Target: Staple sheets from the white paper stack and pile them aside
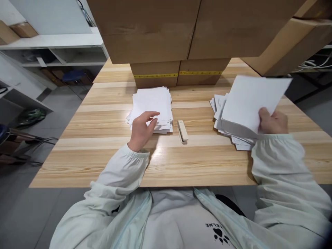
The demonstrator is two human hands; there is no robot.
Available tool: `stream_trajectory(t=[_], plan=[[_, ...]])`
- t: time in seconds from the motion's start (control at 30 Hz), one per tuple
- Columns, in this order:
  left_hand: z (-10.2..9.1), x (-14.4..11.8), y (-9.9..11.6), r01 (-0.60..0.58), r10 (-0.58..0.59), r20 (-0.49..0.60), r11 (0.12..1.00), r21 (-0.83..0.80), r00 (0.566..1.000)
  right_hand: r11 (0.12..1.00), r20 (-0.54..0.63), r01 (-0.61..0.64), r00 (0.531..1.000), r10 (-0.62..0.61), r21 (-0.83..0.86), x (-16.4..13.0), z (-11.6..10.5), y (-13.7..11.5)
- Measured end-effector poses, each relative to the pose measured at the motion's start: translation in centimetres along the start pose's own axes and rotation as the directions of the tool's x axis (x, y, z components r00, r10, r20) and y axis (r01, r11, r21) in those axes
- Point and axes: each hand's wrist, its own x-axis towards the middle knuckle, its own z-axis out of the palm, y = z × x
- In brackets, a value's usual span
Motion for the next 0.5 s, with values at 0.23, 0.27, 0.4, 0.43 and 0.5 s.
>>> stream_trajectory(t=[0.23,0.27,0.4,0.43,0.5], plan=[[0.8,1.5,-3.2,-0.052,-0.033,0.230,0.934,0.353,0.973,0.909,-0.213,-0.041,0.976,-0.053,-0.415,-3.6,-2.9,-3.3],[0.9,1.5,-3.2,-0.061,-0.039,0.250,0.924,0.379,0.967,0.925,-0.217,0.050,0.966,-0.140,-0.376,-4.6,-3.5,-4.8],[1.0,1.7,-3.1,-0.083,-0.057,0.282,0.883,0.463,0.958,0.887,0.223,0.386,0.869,-0.442,0.253,-7.8,-2.7,-12.3],[1.0,1.7,-3.1,-0.082,-0.063,0.280,0.876,0.476,0.958,0.847,0.361,0.388,0.779,-0.512,0.365,-8.2,-1.4,-14.0],[1.0,1.8,-3.2,-0.070,-0.077,0.270,0.866,0.495,0.960,0.790,0.565,0.378,0.555,-0.611,0.483,-8.5,2.0,-17.0]])
